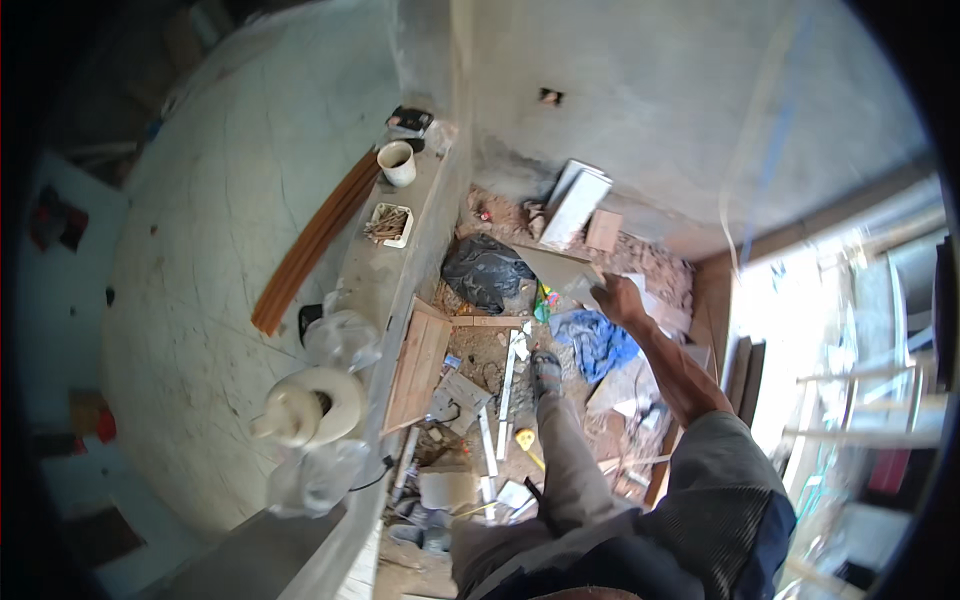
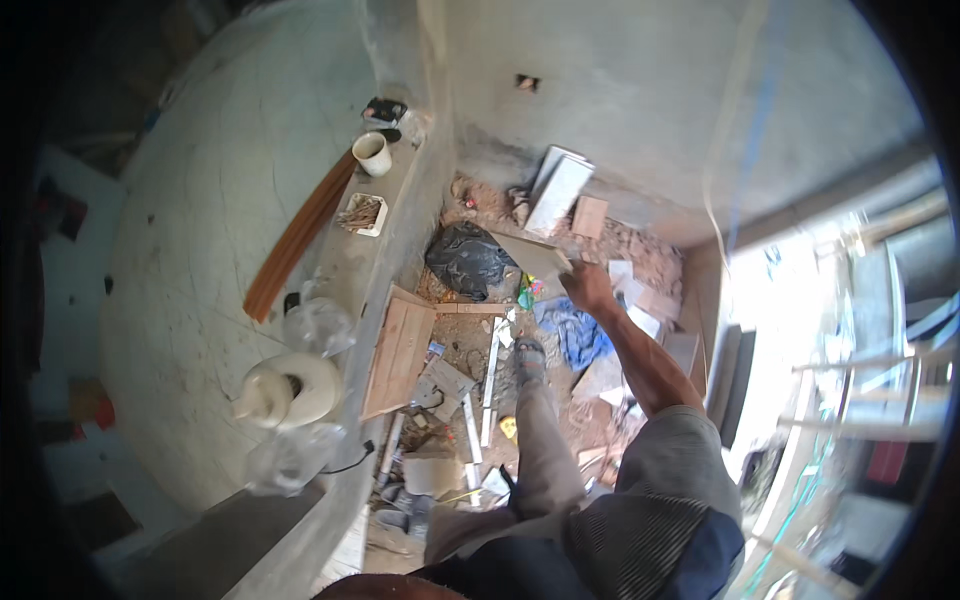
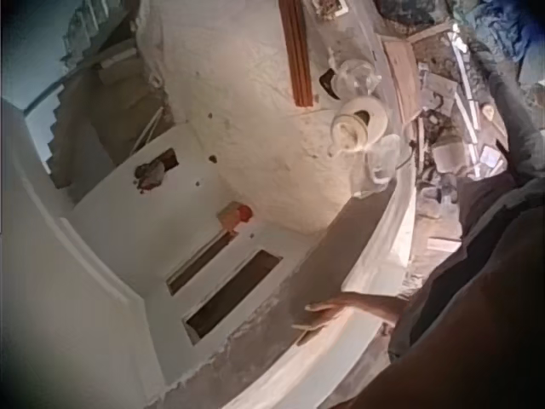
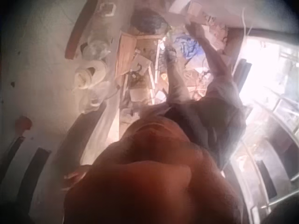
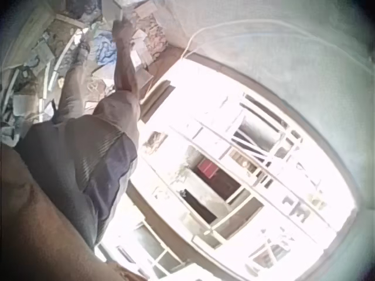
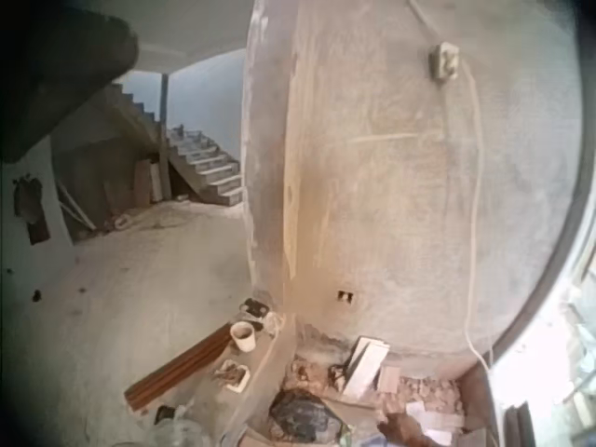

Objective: The person cuts several floor tiles using a hand-held angle grinder and measures them with a tape measure.

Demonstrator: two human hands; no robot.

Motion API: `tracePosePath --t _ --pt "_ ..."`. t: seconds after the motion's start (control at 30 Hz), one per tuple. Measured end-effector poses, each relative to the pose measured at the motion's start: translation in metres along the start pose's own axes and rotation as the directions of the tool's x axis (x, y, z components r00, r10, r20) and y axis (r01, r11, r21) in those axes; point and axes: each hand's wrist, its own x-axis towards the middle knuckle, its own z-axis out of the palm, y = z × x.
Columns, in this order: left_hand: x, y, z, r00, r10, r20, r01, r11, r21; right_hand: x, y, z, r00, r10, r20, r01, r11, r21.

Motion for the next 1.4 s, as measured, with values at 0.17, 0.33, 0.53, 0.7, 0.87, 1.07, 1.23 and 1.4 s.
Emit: tracePosePath --t 0.17,0.33,0.53,0.7,0.87,1.07,1.23,1.4 --pt "0.020 -0.088 -0.036 0.828 0.468 -0.309 -0.484 0.875 0.028 -0.310 -0.115 -0.133 0.885 0.403 -0.232 -0.355 0.908 0.224" --pt "0.015 -0.107 -0.048 0.836 0.534 -0.126 -0.548 0.799 -0.246 -0.574 -0.201 -0.152 0.480 0.815 -0.326 -0.577 0.573 0.582" --pt "0.024 -0.102 -0.066 0.665 0.744 -0.060 -0.739 0.645 -0.192 -0.805 -0.272 -0.082 -0.202 0.974 -0.100 -0.580 -0.037 0.814" --pt "0.013 -0.106 -0.062 0.539 0.840 -0.060 -0.842 0.539 -0.017 -0.953 -0.337 0.026 -0.690 0.698 0.191 0.005 -0.259 0.966" --pt "0.010 -0.108 -0.065 0.392 0.886 0.246 -0.907 0.418 -0.058 -1.040 -0.408 0.106 -0.830 0.374 0.413 0.520 0.256 0.815" --pt "-0.022 -0.099 -0.068 0.107 0.909 0.404 -0.971 0.183 -0.155 -1.106 -0.438 0.142 -0.768 0.182 0.614 0.613 0.488 0.622" --pt "-0.074 -0.107 -0.093 -0.135 0.849 0.511 -0.926 0.076 -0.370 -1.178 -0.417 0.198 -0.692 0.165 0.703 0.612 0.650 0.450" --pt "-0.146 -0.153 -0.150 -0.415 0.707 0.572 -0.762 0.074 -0.644 -1.244 -0.375 0.244 -0.642 0.200 0.741 0.650 0.655 0.386"
